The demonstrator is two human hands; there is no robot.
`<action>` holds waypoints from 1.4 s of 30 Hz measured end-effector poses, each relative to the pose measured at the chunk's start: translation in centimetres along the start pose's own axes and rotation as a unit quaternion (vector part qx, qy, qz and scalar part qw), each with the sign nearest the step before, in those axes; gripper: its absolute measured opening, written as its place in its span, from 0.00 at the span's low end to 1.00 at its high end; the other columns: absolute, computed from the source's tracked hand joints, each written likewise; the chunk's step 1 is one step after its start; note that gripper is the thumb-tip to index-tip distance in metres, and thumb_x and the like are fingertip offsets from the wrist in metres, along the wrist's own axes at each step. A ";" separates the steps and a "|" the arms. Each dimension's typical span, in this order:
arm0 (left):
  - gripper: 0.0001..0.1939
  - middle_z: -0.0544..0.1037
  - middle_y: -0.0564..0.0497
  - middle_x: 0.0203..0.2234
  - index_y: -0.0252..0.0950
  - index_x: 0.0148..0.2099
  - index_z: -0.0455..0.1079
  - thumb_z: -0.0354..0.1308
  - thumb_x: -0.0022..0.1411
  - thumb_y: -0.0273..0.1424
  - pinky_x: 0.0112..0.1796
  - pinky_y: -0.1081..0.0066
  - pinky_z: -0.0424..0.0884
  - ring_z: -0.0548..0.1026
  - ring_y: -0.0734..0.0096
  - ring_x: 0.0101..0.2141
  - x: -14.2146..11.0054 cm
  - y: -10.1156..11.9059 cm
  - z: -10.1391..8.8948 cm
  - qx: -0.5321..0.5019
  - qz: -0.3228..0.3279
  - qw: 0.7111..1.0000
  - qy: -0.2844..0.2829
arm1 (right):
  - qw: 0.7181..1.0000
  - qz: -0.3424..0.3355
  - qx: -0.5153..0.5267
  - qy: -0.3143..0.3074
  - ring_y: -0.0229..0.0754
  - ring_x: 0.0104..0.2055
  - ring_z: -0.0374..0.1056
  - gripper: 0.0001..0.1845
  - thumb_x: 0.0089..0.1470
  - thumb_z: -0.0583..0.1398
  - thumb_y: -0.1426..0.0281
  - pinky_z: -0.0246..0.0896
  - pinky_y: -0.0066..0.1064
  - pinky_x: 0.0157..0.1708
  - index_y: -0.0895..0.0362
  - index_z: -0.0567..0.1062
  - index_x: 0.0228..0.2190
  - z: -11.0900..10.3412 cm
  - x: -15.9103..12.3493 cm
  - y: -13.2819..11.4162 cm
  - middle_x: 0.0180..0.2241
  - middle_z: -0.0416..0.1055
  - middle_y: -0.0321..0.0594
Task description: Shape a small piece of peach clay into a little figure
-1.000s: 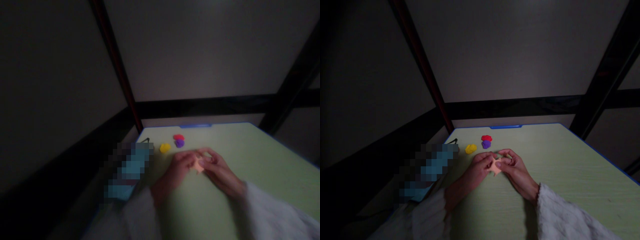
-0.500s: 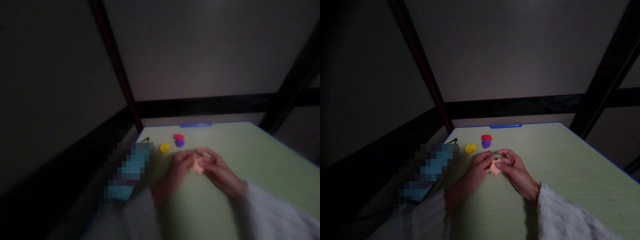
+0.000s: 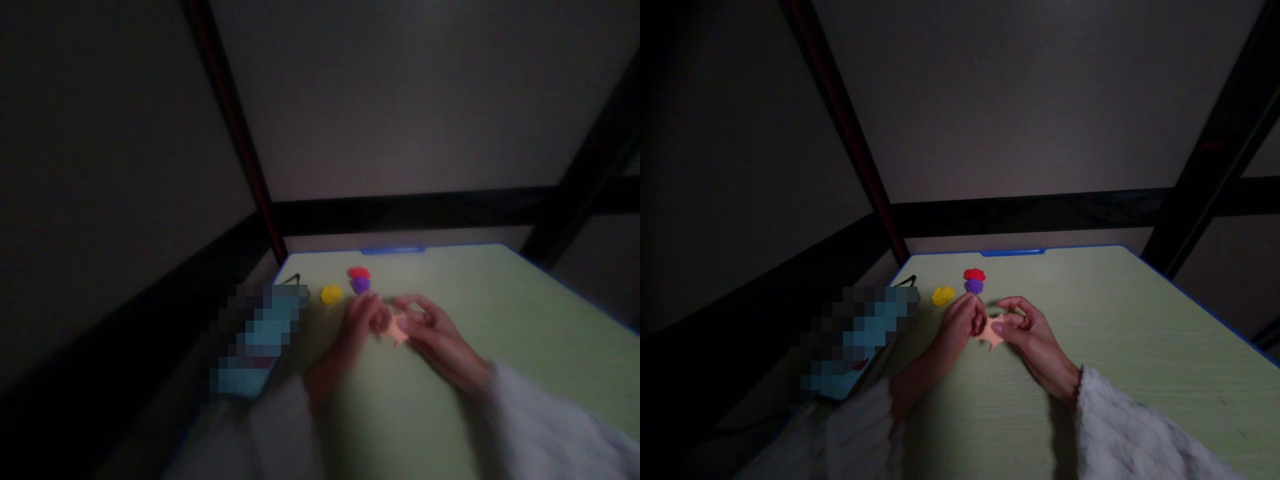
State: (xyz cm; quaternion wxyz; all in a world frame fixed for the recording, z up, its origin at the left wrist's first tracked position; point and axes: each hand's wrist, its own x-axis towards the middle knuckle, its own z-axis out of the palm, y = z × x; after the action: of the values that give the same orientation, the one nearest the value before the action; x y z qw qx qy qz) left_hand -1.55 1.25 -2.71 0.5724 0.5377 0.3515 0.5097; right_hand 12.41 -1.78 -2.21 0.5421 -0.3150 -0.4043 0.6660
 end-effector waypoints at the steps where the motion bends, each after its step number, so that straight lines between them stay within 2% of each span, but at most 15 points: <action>1: 0.17 0.60 0.58 0.15 0.35 0.23 0.57 0.52 0.54 0.43 0.22 0.75 0.53 0.58 0.80 0.18 -0.1 0.2 -0.1 0.028 0.004 0.999 -0.017 | 1.000 0.002 -0.008 -0.002 0.36 0.27 0.70 0.22 0.37 0.69 0.71 0.60 0.27 0.30 0.55 0.68 0.36 0.0 -0.1 0.0 0.23 0.73 0.32; 5: 0.15 0.57 0.58 0.15 0.36 0.22 0.56 0.51 0.55 0.39 0.22 0.74 0.52 0.56 0.80 0.19 -0.3 0.3 -0.5 0.096 0.007 0.994 -0.052 | 0.999 0.001 -0.048 -0.022 0.37 0.27 0.70 0.22 0.38 0.69 0.70 0.60 0.29 0.30 0.55 0.68 0.36 0.1 -0.3 -0.1 0.23 0.73 0.33; 13: 0.15 0.56 0.59 0.14 0.35 0.20 0.56 0.50 0.55 0.36 0.21 0.75 0.51 0.55 0.80 0.18 0.0 -0.5 -1.0 0.131 -0.004 0.988 -0.078 | 0.997 0.002 -0.072 -0.038 0.37 0.27 0.71 0.22 0.40 0.68 0.70 0.61 0.28 0.30 0.55 0.66 0.37 -0.2 -0.1 0.1 0.25 0.73 0.33; 17: 0.14 0.56 0.59 0.14 0.35 0.20 0.56 0.51 0.53 0.36 0.21 0.75 0.51 0.55 0.80 0.18 0.0 -0.4 -0.8 0.133 -0.007 0.988 -0.072 | 0.996 0.002 -0.074 -0.044 0.37 0.27 0.71 0.22 0.40 0.68 0.71 0.62 0.28 0.30 0.55 0.66 0.37 -0.1 -0.1 0.1 0.24 0.74 0.34; 31: 0.17 0.56 0.58 0.14 0.35 0.20 0.56 0.53 0.53 0.41 0.21 0.75 0.51 0.55 0.80 0.18 -0.2 0.3 -0.7 0.148 0.001 0.985 -0.086 | 0.997 0.003 -0.075 -0.035 0.38 0.27 0.71 0.22 0.39 0.68 0.70 0.62 0.29 0.31 0.55 0.67 0.37 0.1 -0.3 -0.2 0.27 0.74 0.35; 36: 0.18 0.57 0.58 0.14 0.35 0.21 0.57 0.53 0.52 0.43 0.21 0.75 0.51 0.55 0.80 0.18 -0.1 0.4 -0.7 0.128 -0.013 0.990 -0.065 | 0.996 0.003 -0.079 -0.029 0.39 0.28 0.71 0.22 0.38 0.68 0.69 0.62 0.30 0.30 0.55 0.67 0.37 0.2 -0.3 -0.4 0.23 0.72 0.33; 39: 0.20 0.58 0.58 0.13 0.35 0.22 0.59 0.51 0.53 0.47 0.21 0.74 0.52 0.57 0.80 0.17 -0.1 0.0 -0.8 0.110 -0.034 0.992 -0.042 | 0.996 0.000 -0.080 -0.026 0.39 0.28 0.71 0.23 0.39 0.68 0.70 0.63 0.30 0.30 0.56 0.67 0.38 0.3 -0.3 -0.5 0.25 0.74 0.35; 42: 0.24 0.58 0.58 0.13 0.36 0.22 0.58 0.49 0.53 0.52 0.21 0.74 0.53 0.57 0.80 0.17 0.0 -0.4 -0.8 0.098 -0.027 0.994 -0.041 | 0.997 0.002 -0.070 -0.030 0.39 0.28 0.72 0.23 0.39 0.68 0.70 0.64 0.30 0.31 0.55 0.67 0.38 0.2 -0.3 -0.4 0.26 0.75 0.36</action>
State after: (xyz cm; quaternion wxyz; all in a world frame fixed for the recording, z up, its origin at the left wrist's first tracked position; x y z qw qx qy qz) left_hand -2.28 1.46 -3.24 0.5446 0.6015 0.3907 0.4346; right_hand 12.46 -2.09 -1.79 0.5052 -0.3325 -0.4651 0.6464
